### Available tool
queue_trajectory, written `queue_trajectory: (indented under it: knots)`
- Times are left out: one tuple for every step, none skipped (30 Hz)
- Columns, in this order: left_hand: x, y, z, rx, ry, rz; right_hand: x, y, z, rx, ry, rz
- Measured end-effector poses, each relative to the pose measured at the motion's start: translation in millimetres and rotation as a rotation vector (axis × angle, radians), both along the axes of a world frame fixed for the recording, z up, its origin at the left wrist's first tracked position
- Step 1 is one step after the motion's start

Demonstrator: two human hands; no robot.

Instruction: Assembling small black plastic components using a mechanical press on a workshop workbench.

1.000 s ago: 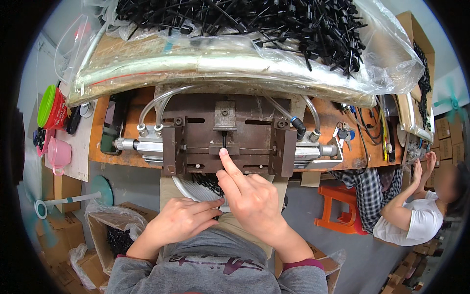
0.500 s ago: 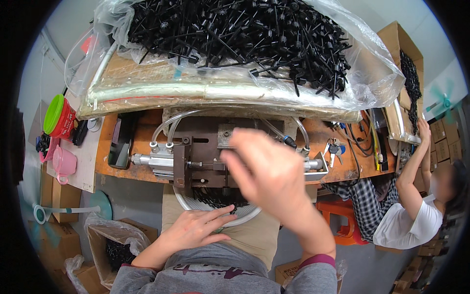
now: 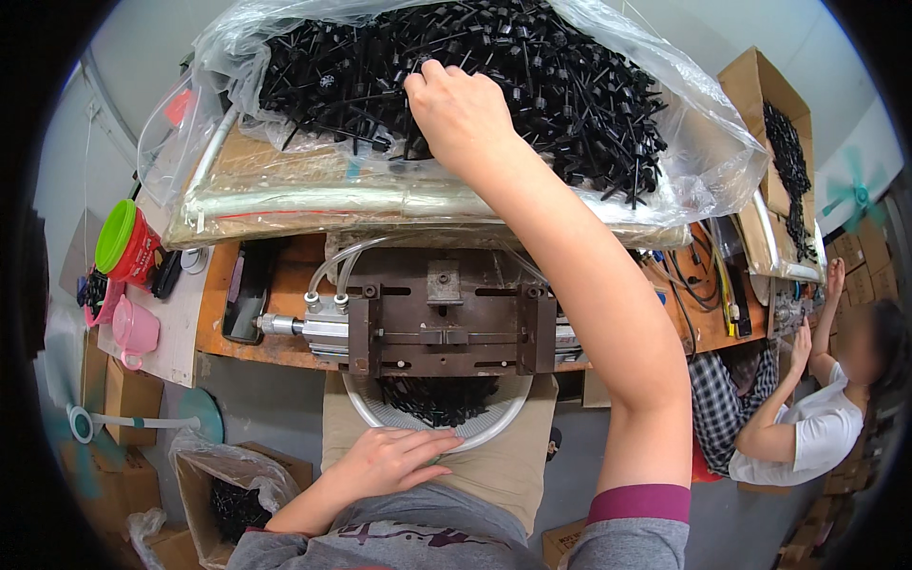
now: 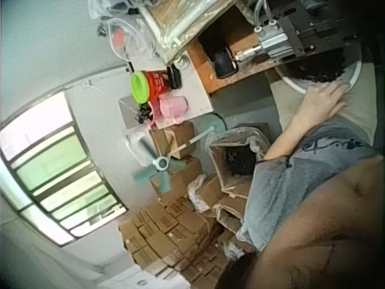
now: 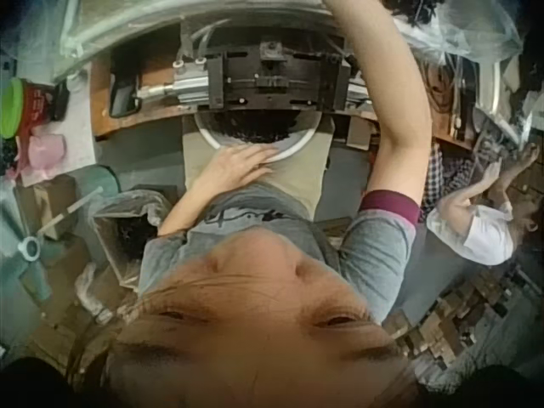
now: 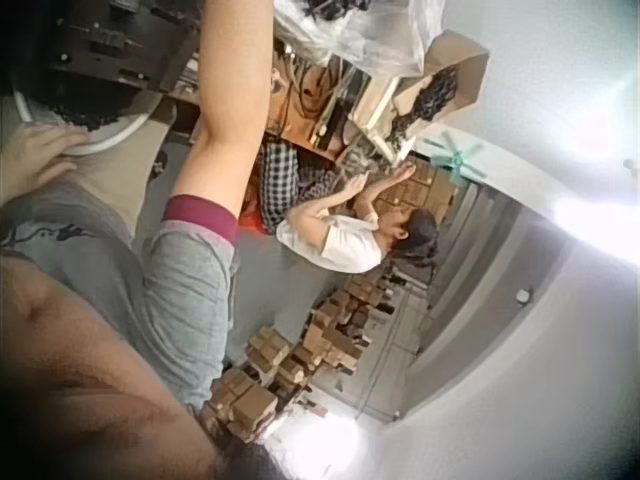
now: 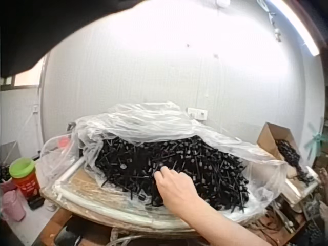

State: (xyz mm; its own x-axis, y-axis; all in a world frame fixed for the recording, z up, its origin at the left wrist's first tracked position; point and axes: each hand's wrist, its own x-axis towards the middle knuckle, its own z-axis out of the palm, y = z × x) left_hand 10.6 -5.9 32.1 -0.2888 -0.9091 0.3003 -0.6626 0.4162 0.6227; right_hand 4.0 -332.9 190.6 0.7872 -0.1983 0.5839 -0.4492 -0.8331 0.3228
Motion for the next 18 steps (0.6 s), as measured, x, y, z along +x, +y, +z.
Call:
queue_trajectory:
  knots:
    - [1,-1,1,-0.003,0.007,0.005,4,-4,-1,0.012,0.008,-0.007]
    - [2,2,0,-0.007,0.017,0.014,11,-4,-4,0.028,0.02,-0.001]
    - [4,3,-3,-0.013,0.027,0.029,12,-6,-6,0.001,-0.018,0.086]
    - [6,5,-7,-0.022,0.036,0.052,9,-7,-4,0.04,0.005,0.073]
    - [7,11,-13,-0.033,0.048,0.04,12,0,0,0.178,0.121,-0.037]
    - [5,16,-19,-0.036,0.044,0.06,10,-5,-10,0.149,0.081,0.053]
    - [5,21,-25,-0.04,0.037,0.098,8,-3,-13,0.177,0.098,0.021]
    - [4,30,-30,-0.007,0.038,0.1,7,-7,-19,0.16,0.137,0.049]
    - [2,38,-37,0.025,0.045,0.112,9,-9,-25,0.205,0.144,0.059]
    - [0,40,-48,0.016,0.058,0.086,-1,-11,-20,0.137,0.112,0.102]
    - [-2,40,-60,0.0,0.072,0.046,-15,-28,-23,0.143,0.109,0.057]
    - [-3,42,-68,0.025,0.06,0.054,-25,-41,-24,0.147,0.134,0.05]
    - [-3,47,-75,0.062,0.052,0.064,-29,-61,-29,0.145,0.184,0.027]
    - [-7,58,-80,0.109,0.049,0.072,-31,-69,-31,0.177,0.248,0.006]
    - [-8,65,-93,0.121,0.06,0.137,-40,-91,-37,0.185,0.236,0.018]
    - [-12,71,-108,0.134,0.079,0.207,-35,-98,-37,0.177,0.294,-0.025]
    - [-18,87,-121,0.163,0.114,0.299,-22,-16,-7,-0.038,0.362,0.098]
    - [-16,100,-130,0.085,0.089,0.401,-25,-17,-3,-0.016,0.378,0.061]
